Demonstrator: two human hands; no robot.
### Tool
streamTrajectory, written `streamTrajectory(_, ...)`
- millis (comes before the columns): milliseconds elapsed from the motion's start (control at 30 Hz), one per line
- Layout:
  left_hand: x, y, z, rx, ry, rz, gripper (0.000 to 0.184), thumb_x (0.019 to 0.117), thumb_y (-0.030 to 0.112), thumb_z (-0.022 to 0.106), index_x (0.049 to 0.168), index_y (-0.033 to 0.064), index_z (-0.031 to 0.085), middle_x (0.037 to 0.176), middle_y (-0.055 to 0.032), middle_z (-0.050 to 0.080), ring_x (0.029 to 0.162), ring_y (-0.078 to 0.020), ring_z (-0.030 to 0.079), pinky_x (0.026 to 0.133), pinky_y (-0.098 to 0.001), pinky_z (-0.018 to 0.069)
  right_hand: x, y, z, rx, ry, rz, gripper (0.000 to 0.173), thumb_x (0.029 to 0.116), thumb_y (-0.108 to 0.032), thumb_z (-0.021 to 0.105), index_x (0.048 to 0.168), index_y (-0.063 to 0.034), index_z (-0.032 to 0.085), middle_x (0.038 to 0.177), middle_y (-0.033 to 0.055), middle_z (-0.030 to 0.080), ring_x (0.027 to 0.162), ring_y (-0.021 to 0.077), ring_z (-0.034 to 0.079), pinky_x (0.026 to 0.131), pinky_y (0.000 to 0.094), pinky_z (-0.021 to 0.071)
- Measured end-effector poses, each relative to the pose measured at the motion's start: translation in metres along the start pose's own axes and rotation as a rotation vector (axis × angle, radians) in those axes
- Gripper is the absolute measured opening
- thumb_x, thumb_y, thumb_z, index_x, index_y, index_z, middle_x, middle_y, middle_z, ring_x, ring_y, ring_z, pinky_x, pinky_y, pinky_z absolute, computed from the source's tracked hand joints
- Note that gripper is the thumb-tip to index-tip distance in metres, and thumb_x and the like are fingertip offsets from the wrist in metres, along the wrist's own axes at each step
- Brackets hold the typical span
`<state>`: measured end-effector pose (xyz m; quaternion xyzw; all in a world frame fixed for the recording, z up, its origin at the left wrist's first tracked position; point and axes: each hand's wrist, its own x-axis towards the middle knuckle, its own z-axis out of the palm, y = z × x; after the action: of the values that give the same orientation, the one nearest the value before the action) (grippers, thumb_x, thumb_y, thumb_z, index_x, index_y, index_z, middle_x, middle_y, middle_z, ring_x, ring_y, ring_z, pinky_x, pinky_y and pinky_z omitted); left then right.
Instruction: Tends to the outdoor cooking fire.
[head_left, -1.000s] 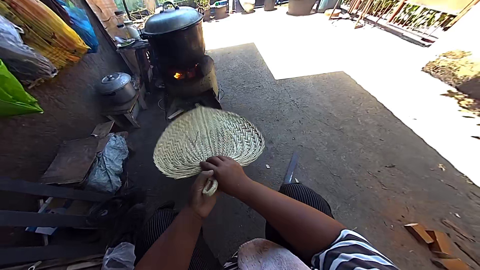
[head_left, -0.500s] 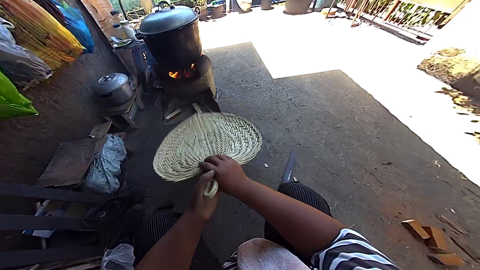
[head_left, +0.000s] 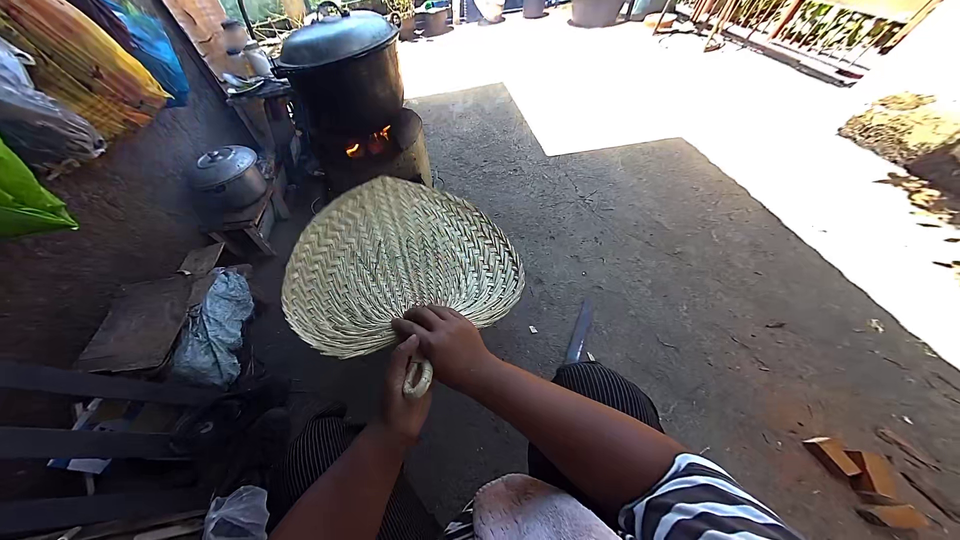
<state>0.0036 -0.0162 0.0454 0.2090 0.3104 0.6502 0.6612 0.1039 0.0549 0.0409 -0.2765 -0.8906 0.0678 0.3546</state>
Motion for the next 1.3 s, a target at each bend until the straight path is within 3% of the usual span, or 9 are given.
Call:
streamTrajectory(200,-0.003,0.0,0.003,0.067,-0.027,0.072,0.022,0.1008,0.018,0.043,0.115,0.0078,0.056,0.102,-0.0044,0.069,0.099,-0.0109,0.068,0.091,-0.0301,0.0564,0.0,0.001,0.003,-0.04,0.14,-0.059,0.03,0.0924,-0.002,0.061,0.117,-0.0095,0.076,0.113,0.0116,0.075,0.108,0.0293,0.072,0.094,0.0431,0.0576)
streamTrajectory(333,0.0,-0.001,0.004,0.008,0.035,-0.015,0.027,0.1071,0.02,0.033,0.113,0.008,0.057,0.103,-0.0076,0.069,0.098,-0.0163,0.068,0.089,-0.0353,0.0574,-0.002,0.001,-0.002,0.017,-0.056,0.037,0.031,0.0925,0.002,0.061,0.118,-0.0058,0.075,0.115,0.0154,0.073,0.109,0.0337,0.07,0.093,0.0487,0.0563)
streamTrajectory(467,-0.003,-0.002,0.005,0.092,-0.011,0.082,0.023,0.1024,0.017,0.04,0.119,0.0079,0.053,0.104,-0.004,0.068,0.1,-0.0103,0.067,0.091,-0.0293,0.0564,-0.001,0.003,0.001,-0.025,0.146,-0.069,0.029,0.0918,-0.002,0.062,0.117,-0.0087,0.076,0.112,0.0115,0.075,0.108,0.0286,0.072,0.094,0.0425,0.0571)
streamTrajectory(600,0.0,-0.001,0.005,0.011,0.049,-0.029,0.03,0.1074,0.022,0.031,0.111,0.0081,0.057,0.101,-0.0077,0.069,0.096,-0.0165,0.069,0.086,-0.0359,0.0583,0.0,-0.001,-0.008,0.062,-0.147,0.082,0.032,0.0948,0.002,0.058,0.122,-0.0052,0.073,0.12,0.0167,0.072,0.115,0.0355,0.067,0.098,0.0514,0.0533)
streamTrajectory(733,-0.005,-0.001,0.007,0.117,0.006,0.077,0.025,0.1036,0.018,0.036,0.121,0.0078,0.051,0.104,-0.0034,0.067,0.1,-0.0098,0.067,0.091,-0.0291,0.0563,-0.001,0.002,0.001,-0.022,0.14,-0.067,0.028,0.0922,-0.004,0.062,0.116,-0.0094,0.076,0.112,0.0112,0.075,0.106,0.029,0.072,0.092,0.0427,0.0578)
streamTrajectory(900,0.0,0.0,0.005,0.053,0.056,-0.015,0.03,0.1081,0.022,0.03,0.114,0.0081,0.056,0.104,-0.0072,0.068,0.099,-0.0155,0.067,0.089,-0.0349,0.0568,0.0,0.0,-0.004,0.041,-0.09,0.056,0.031,0.092,0.002,0.061,0.118,-0.0057,0.075,0.116,0.0159,0.073,0.109,0.0347,0.07,0.092,0.0508,0.0558)
streamTrajectory(1033,-0.003,0.0,0.003,0.128,-0.006,0.06,0.027,0.104,0.02,0.036,0.122,0.0068,0.051,0.108,-0.005,0.067,0.103,-0.0123,0.066,0.094,-0.0319,0.0554,0.0,0.002,0.003,-0.021,0.142,-0.052,0.028,0.0911,-0.002,0.063,0.114,-0.0092,0.077,0.11,0.0114,0.075,0.106,0.0296,0.072,0.092,0.0436,0.0579)
streamTrajectory(1167,0.002,0.0,0.004,0.04,0.075,-0.058,0.032,0.1088,0.026,0.029,0.113,0.0093,0.057,0.103,-0.0072,0.068,0.098,-0.0169,0.067,0.088,-0.0369,0.057,0.002,-0.001,-0.008,0.052,-0.191,0.1,0.032,0.0944,0.002,0.058,0.121,-0.0048,0.073,0.119,0.0167,0.071,0.114,0.036,0.067,0.097,0.0521,0.0532)
streamTrajectory(1300,-0.001,-0.001,0.004,0.114,0.032,0.049,0.026,0.1052,0.02,0.034,0.12,0.0078,0.052,0.104,-0.0049,0.067,0.1,-0.0121,0.067,0.091,-0.0309,0.0563,-0.001,0.003,0.004,-0.005,0.104,-0.032,0.028,0.0914,-0.002,0.063,0.114,-0.0085,0.077,0.111,0.0123,0.075,0.106,0.0302,0.072,0.092,0.0449,0.0579)
